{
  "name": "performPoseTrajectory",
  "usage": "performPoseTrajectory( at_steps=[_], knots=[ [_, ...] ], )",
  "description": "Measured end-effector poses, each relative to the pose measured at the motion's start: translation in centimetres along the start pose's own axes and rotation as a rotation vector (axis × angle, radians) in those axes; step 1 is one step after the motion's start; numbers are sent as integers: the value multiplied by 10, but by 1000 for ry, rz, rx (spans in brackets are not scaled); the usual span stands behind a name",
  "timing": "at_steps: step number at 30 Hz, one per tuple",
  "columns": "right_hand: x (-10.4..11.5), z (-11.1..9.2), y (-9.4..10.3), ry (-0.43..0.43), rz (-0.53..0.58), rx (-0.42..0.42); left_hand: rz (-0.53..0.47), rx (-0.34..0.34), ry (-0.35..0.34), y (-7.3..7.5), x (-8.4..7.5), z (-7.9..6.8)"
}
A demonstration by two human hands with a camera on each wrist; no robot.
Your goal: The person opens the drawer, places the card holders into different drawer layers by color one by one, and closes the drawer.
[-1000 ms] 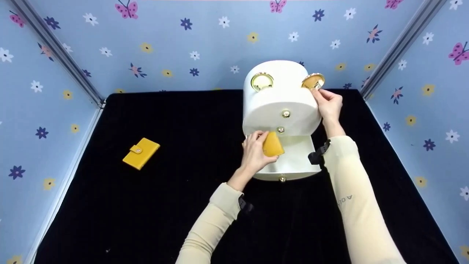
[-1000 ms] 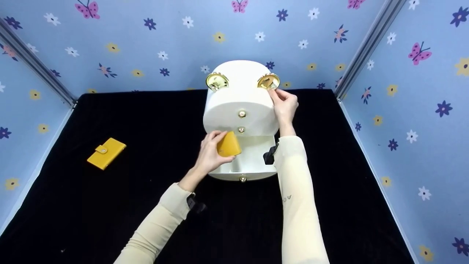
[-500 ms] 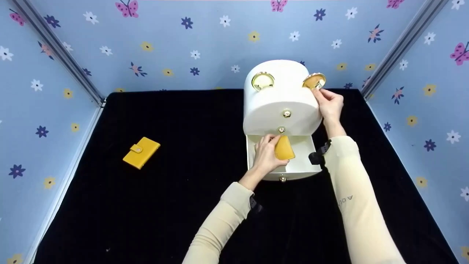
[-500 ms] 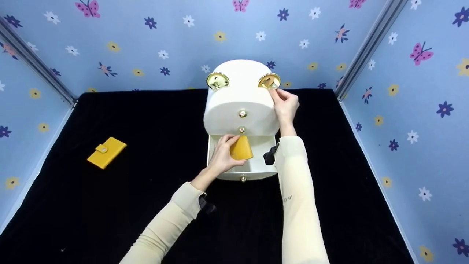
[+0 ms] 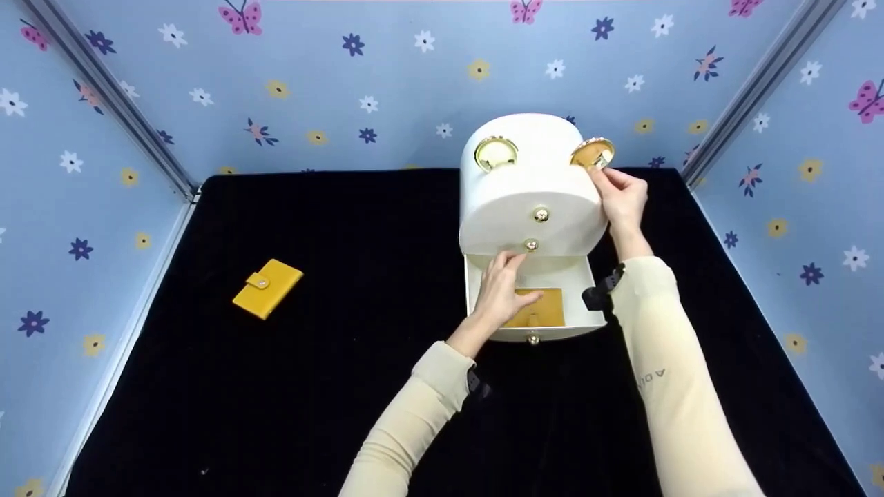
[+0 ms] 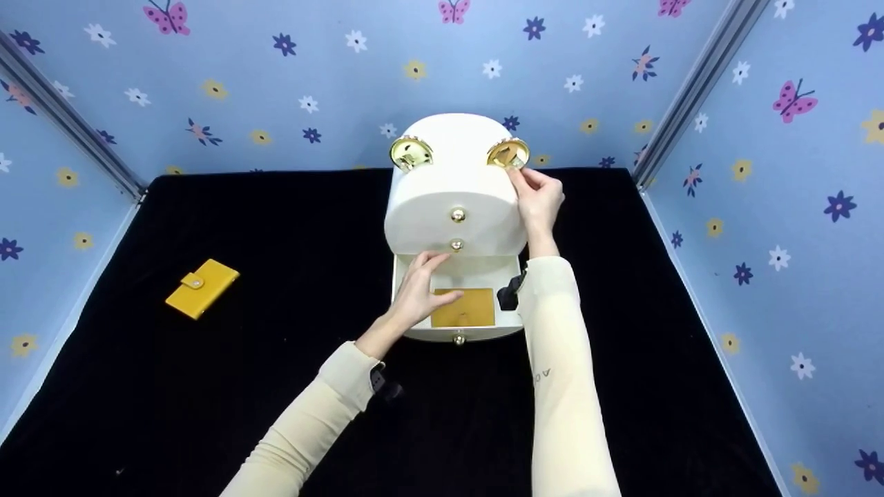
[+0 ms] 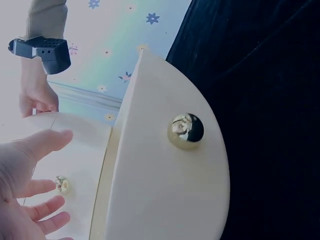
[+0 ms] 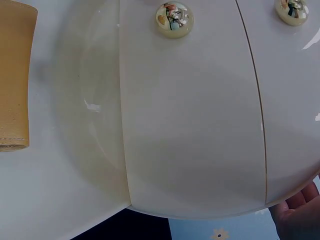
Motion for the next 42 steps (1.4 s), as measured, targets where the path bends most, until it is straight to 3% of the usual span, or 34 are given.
performPoseTrajectory(
  at_steps=[8,21,31,42],
  knots=[
    [0,0,0,15,14,-9,-28,-51,-58,20,6,-2],
    [1,-1,0,4,41,2,-60,-108,-19,63,35,-3],
    [2,-3,1,51,31,0,4,-224,34,101,70,-4],
    [0,0,0,32,-10,-15,117,-241,167,144,113,-3]
  ],
)
Point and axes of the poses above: each hand's wrist, its own z-axis towards the middle knuckle, its own y-axis out of the back of the hand, x = y × z, the point moved 4 cm from there along z, towards the middle knuckle, and after that the axes turned 12 degrees about -z, right-handed, at the moved point
